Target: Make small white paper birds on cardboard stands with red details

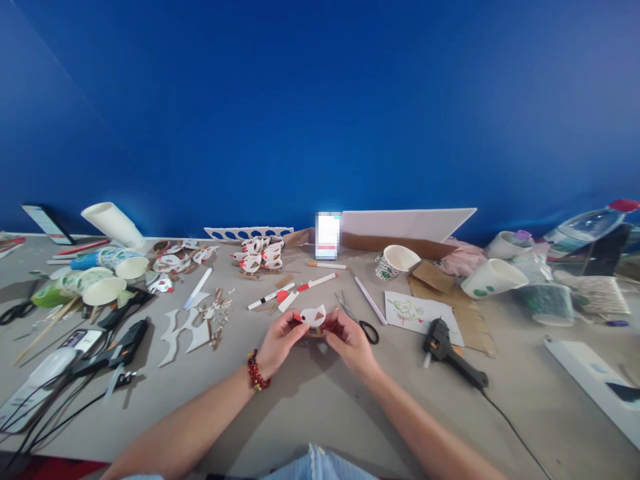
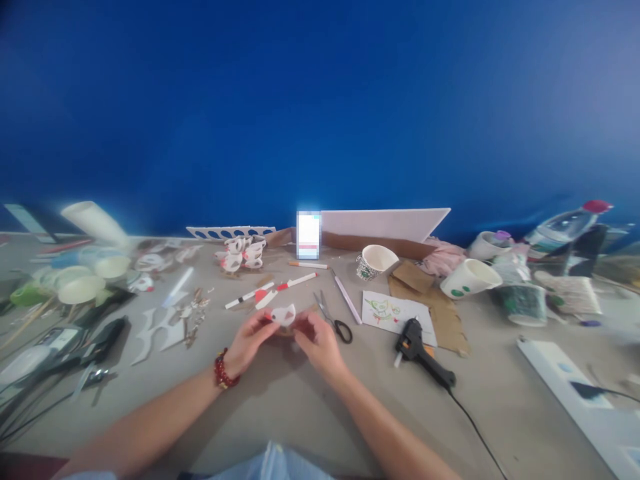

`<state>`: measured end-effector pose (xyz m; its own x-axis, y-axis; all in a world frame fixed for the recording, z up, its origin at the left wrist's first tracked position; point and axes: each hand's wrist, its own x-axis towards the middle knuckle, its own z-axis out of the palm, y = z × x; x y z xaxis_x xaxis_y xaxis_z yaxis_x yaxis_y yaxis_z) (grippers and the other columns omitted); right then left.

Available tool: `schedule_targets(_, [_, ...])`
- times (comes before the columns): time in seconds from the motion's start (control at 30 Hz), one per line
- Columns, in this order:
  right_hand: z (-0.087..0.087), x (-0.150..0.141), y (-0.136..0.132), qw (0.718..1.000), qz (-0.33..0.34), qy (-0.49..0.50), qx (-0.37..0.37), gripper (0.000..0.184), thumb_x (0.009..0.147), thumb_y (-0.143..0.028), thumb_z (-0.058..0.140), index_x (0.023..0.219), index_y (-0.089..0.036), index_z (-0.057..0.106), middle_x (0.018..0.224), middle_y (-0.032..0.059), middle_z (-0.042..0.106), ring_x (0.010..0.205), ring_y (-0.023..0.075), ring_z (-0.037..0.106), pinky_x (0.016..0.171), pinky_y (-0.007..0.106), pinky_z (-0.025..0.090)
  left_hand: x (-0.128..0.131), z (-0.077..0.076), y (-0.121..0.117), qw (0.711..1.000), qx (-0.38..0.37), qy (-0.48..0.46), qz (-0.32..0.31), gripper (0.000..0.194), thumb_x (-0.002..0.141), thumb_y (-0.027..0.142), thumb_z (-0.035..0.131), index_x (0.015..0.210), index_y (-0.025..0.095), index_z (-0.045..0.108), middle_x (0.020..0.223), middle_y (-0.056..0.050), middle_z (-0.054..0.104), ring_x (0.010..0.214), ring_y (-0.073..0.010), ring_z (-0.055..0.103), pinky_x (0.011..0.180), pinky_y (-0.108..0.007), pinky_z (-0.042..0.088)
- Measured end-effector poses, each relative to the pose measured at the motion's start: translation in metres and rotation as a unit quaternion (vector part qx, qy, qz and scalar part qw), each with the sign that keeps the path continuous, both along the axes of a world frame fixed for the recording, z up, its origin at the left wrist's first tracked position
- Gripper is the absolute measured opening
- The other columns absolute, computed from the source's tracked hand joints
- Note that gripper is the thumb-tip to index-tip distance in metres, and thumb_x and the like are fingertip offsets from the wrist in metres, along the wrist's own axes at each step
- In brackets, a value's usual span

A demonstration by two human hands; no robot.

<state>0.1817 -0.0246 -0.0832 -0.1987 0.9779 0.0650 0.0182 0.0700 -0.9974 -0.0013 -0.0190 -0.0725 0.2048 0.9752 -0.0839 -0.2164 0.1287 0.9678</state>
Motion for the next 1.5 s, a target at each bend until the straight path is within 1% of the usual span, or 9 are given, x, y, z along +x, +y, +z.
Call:
schedule_targets(0.13, [-0.002,0.001,0.001,1.0,-0.005,-0.015,-0.001,0.014,0.079,-0.02,0.056,0.091,-0.02,0.064,0.088,0.0051,0.069,0.083,0.0212,0.065,0.076,0.034,0.051,0.0,-0.002,0.0,1.0,-0.009,-0.018,-0.012,0.024,0.081,0.037,0.071,0.091,0.017,0.062,0.088,-0.002,0.068,0.083,-0.0161,0.062,0.08,-0.028,0.048])
schedule_targets(0.3, [0.0,0.0,0.001,1.0,-0.022,-0.01,-0.003,0.009,0.079,-0.022,0.059,0.087,-0.02,0.063,0.083,0.0035,0.068,0.079,0.0205,0.065,0.073,0.033,0.051,-0.003,-0.007,0.0,0.999,0.005,-0.04,-0.032,0.026,0.084,0.035,0.066,0.101,0.017,0.061,0.096,-0.005,0.068,0.088,-0.0193,0.063,0.083,-0.032,0.049])
schedule_targets(0.53, [0.001,0.001,0.001,0.999,-0.037,-0.007,-0.003,0.01,0.08,-0.028,0.062,0.087,-0.02,0.063,0.081,0.0031,0.067,0.074,0.0193,0.063,0.07,0.032,0.05,-0.004,-0.004,-0.002,0.996,0.027,-0.071,-0.047,0.027,0.081,0.026,0.066,0.106,0.019,0.059,0.104,-0.006,0.066,0.092,-0.0189,0.061,0.082,-0.032,0.051])
schedule_targets(0.67, [-0.002,0.001,0.002,0.999,-0.041,-0.003,-0.004,0.013,0.081,-0.031,0.063,0.087,-0.02,0.063,0.081,0.0035,0.067,0.076,0.0198,0.063,0.071,0.032,0.05,-0.004,-0.004,-0.003,0.996,0.026,-0.077,-0.041,0.026,0.082,0.025,0.065,0.107,0.019,0.059,0.102,-0.005,0.065,0.09,-0.018,0.061,0.082,-0.032,0.051])
schedule_targets(0.77, [-0.004,0.002,0.002,0.999,-0.046,-0.013,0.0,0.014,0.082,-0.034,0.062,0.087,-0.02,0.063,0.08,0.0031,0.066,0.074,0.0192,0.062,0.069,0.031,0.049,-0.004,-0.006,-0.002,0.997,0.02,-0.07,-0.035,0.027,0.081,0.026,0.065,0.107,0.019,0.059,0.101,-0.005,0.065,0.088,-0.0183,0.061,0.082,-0.033,0.05])
schedule_targets(0.93, [-0.005,0.003,0.003,0.999,-0.048,-0.017,0.004,0.014,0.084,-0.034,0.061,0.087,-0.021,0.064,0.082,0.0027,0.065,0.073,0.0183,0.061,0.069,0.031,0.049,-0.005,-0.008,-0.001,0.997,0.026,-0.066,-0.026,0.028,0.079,0.024,0.065,0.106,0.019,0.061,0.102,-0.005,0.065,0.091,-0.0191,0.061,0.081,-0.032,0.05])
schedule_targets(1.2, [-0.005,0.004,0.006,0.999,-0.048,-0.007,-0.003,0.016,0.082,-0.037,0.061,0.085,-0.021,0.064,0.08,0.0025,0.065,0.071,0.0185,0.061,0.07,0.032,0.05,-0.006,-0.011,0.001,0.998,0.037,-0.054,-0.011,0.026,0.079,0.023,0.065,0.105,0.018,0.062,0.102,-0.006,0.063,0.089,-0.0186,0.061,0.08,-0.031,0.051])
schedule_targets(1.33, [-0.005,0.004,0.005,0.999,-0.051,0.008,-0.011,0.014,0.081,-0.034,0.062,0.086,-0.021,0.064,0.079,0.0023,0.065,0.07,0.0183,0.061,0.069,0.032,0.05,-0.005,-0.006,0.001,0.997,0.05,-0.049,-0.014,0.023,0.079,0.022,0.065,0.102,0.018,0.062,0.1,-0.005,0.063,0.086,-0.0172,0.061,0.08,-0.03,0.051])
schedule_targets(1.5, [-0.003,0.004,0.005,0.999,-0.05,0.009,-0.019,0.011,0.08,-0.03,0.061,0.086,-0.021,0.064,0.079,0.0024,0.066,0.071,0.0186,0.062,0.069,0.032,0.05,-0.003,0.002,0.0,0.999,0.041,-0.008,0.002,0.022,0.079,0.029,0.068,0.097,0.018,0.061,0.093,-0.004,0.064,0.082,-0.017,0.062,0.076,-0.03,0.051])
